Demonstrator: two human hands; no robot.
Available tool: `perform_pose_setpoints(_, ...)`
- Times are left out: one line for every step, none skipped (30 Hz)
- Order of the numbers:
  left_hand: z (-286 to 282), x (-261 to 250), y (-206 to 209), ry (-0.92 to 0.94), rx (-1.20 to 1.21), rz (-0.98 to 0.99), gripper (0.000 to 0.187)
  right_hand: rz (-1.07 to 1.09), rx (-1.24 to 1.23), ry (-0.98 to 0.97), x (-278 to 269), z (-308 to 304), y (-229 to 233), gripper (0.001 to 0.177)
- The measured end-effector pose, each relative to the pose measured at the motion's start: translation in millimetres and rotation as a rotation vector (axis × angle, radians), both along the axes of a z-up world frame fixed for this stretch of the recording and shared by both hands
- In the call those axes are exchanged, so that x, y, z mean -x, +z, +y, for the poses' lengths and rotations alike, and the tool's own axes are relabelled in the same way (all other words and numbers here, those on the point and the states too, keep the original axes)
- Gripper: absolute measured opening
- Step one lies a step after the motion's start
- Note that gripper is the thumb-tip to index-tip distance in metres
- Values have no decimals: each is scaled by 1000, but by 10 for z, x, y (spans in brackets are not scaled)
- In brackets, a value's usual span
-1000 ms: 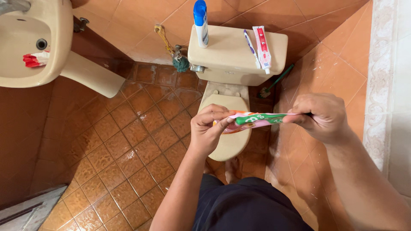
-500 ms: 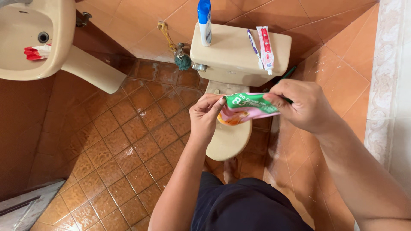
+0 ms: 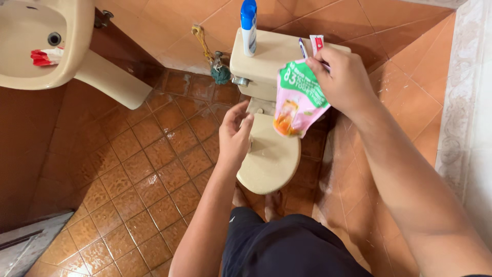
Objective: The person pours liquid from a refill pouch into a white soap dispenser bottle, then secures the pump. They rinse the dispenser under running water using a pink scoop and place the bottle on the toilet tank.
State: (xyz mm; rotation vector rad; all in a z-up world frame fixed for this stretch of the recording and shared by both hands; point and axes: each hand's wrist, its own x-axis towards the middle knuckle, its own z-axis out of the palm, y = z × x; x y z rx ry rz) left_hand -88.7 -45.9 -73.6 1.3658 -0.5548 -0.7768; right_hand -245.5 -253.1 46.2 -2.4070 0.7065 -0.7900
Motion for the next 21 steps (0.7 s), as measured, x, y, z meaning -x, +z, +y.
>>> perform_pose_setpoints(55, -26, -68, -3, -31, 14, 35, -13, 11, -6, -81, -76, -69, 23)
perform_pose_setpoints(140, -36, -144, -6, -66, 32, 33, -23, 17, -10, -151, -133, -156, 23)
perform_pose_setpoints(228, -55, -226, -8, -101, 50, 32, -33, 23, -14, -215, -199, -242, 23)
perform_pose_setpoints(334, -80, -311, -23, -127, 33, 32, -28, 27, -54, -271, -261, -335, 23)
perform_pose_setpoints(447, -116, -396, -38, -153, 15, 32, -23, 32, -92, -336, -326, -431, 22)
perform_pose_setpoints(543, -166, -480, -51, -174, -6, 33, -22, 41, -130, -422, -417, -514, 22)
perform_pose_setpoints(645, -193, -565, -16, -225, 0, 32, -33, 77, -154, -505, -518, -592, 21)
perform_pose_setpoints(754, -207, -648, 18, -276, 6, 32, -46, 111, -178, -573, -620, -664, 20)
perform_pose_setpoints(867, -221, -724, 52, -327, 12, 31, -58, 146, -202, -617, -731, -725, 20)
perform_pose_setpoints(981, -233, -794, 76, -365, 53, 32, -104, 163, -191, -640, -845, -776, 15)
perform_pose_setpoints(1094, -243, -854, 100, -402, 95, 32, -150, 180, -180, -659, -949, -825, 10)
perform_pose_setpoints(1194, -251, -906, 125, -439, 136, 33, -197, 198, -168, -682, -1055, -864, 5)
perform_pose_setpoints(1281, -251, -952, 141, -438, 111, 32, -205, 184, -166, -696, -1159, -899, 6)
perform_pose_setpoints(1359, -249, -988, 156, -438, 85, 32, -213, 169, -165, -705, -1250, -939, 6)
perform_pose_setpoints(1425, -249, -1016, 172, -438, 59, 31, -221, 153, -164, -722, -1323, -988, 8)
perform_pose_setpoints(1481, -250, -1035, 184, -469, 70, 32, -205, 105, -181, -743, -1378, -1039, 11)
perform_pose_setpoints(1527, -252, -1043, 196, -500, 81, 32, -189, 57, -197, -768, -1419, -1087, 14)
perform_pose_setpoints(1543, -261, -1047, 207, -530, 91, 32, -174, 10, -214, -789, -1455, -1125, 17)
perform_pose_setpoints(1547, -267, -1045, 212, -527, 99, 32, -186, 3, -199, -804, -1485, -1152, 16)
perform_pose_setpoints(1558, -269, -1033, 217, -525, 107, 31, -200, -5, -183, -823, -1506, -1173, 16)
perform_pose_setpoints(1562, -273, -1019, 223, -522, 115, 31, -213, -13, -167, -840, -1519, -1189, 15)
